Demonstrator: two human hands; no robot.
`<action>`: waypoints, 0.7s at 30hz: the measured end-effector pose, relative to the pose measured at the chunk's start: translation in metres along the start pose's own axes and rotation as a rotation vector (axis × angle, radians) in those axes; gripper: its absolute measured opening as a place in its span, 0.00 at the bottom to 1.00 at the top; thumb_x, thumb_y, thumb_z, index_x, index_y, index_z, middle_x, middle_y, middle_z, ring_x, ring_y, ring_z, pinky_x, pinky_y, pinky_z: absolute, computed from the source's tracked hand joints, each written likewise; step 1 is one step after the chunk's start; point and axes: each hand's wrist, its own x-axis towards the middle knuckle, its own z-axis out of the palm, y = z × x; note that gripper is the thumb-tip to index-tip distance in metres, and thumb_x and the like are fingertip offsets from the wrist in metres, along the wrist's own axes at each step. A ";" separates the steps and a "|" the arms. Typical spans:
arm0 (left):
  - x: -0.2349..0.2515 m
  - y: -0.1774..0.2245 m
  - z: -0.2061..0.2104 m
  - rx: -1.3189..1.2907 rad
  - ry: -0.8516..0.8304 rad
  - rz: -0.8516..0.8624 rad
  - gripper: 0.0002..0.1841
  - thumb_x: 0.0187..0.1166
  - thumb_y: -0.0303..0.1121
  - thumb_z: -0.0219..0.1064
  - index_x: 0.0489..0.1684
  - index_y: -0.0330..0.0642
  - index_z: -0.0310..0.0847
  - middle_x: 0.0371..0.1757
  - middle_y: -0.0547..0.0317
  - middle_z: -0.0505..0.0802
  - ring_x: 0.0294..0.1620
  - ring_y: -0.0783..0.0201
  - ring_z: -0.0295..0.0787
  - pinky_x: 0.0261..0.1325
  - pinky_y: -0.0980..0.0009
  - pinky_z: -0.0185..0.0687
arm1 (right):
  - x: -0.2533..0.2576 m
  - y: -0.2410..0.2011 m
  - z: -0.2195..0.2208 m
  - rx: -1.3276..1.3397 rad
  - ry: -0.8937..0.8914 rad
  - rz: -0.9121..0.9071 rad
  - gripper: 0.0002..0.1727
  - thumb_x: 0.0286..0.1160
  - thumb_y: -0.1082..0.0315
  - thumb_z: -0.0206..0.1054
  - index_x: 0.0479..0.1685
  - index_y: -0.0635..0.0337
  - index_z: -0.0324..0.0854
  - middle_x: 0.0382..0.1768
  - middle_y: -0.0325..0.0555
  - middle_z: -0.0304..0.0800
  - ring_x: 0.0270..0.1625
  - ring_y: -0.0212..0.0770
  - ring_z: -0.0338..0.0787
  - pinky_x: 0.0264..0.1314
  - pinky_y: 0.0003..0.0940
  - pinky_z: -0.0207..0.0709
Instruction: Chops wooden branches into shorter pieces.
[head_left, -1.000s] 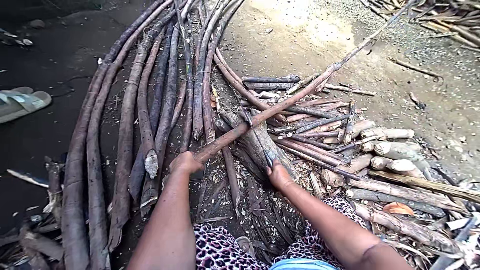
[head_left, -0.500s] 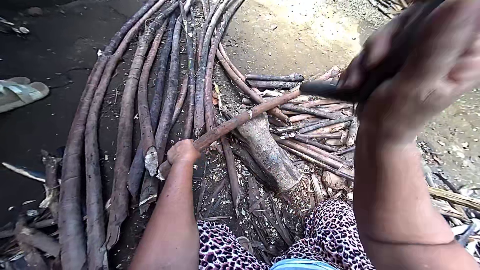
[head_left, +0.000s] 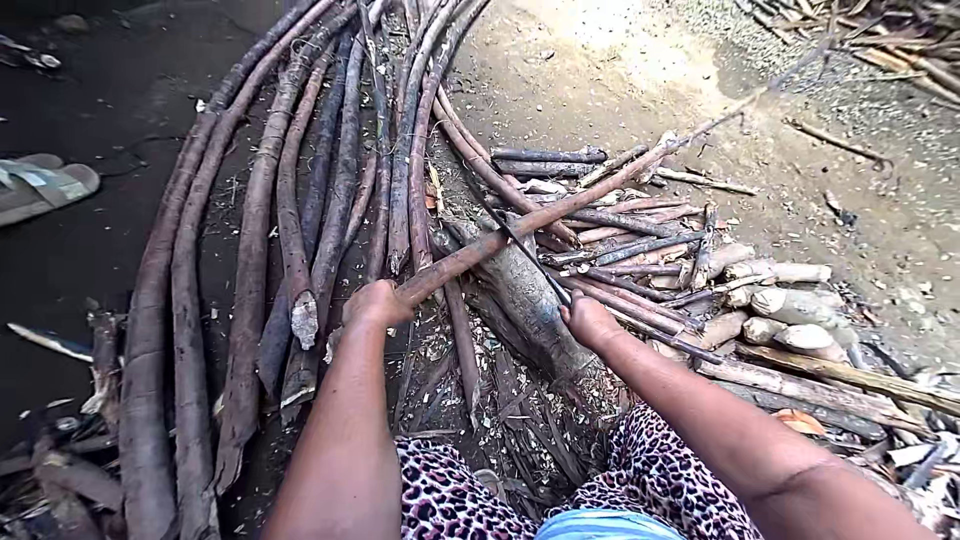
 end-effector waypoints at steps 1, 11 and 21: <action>0.003 -0.008 -0.002 -0.044 -0.023 0.035 0.32 0.61 0.40 0.88 0.64 0.35 0.84 0.54 0.30 0.92 0.58 0.31 0.89 0.61 0.28 0.79 | -0.002 0.003 -0.002 -0.075 0.042 -0.018 0.27 0.94 0.54 0.49 0.76 0.68 0.69 0.63 0.68 0.86 0.69 0.66 0.87 0.69 0.65 0.77; -0.019 0.000 -0.004 0.036 0.084 0.058 0.30 0.68 0.48 0.84 0.64 0.39 0.86 0.58 0.31 0.92 0.64 0.29 0.86 0.69 0.25 0.70 | -0.003 -0.011 0.044 0.750 -0.017 -0.062 0.23 0.92 0.53 0.58 0.65 0.67 0.73 0.31 0.50 0.80 0.23 0.41 0.83 0.31 0.38 0.84; -0.005 -0.004 -0.020 0.184 0.227 0.031 0.22 0.66 0.32 0.81 0.59 0.38 0.85 0.54 0.29 0.92 0.59 0.27 0.89 0.63 0.27 0.75 | -0.089 -0.007 -0.076 1.173 0.401 -0.628 0.13 0.93 0.64 0.49 0.52 0.60 0.76 0.19 0.30 0.80 0.13 0.25 0.77 0.16 0.23 0.79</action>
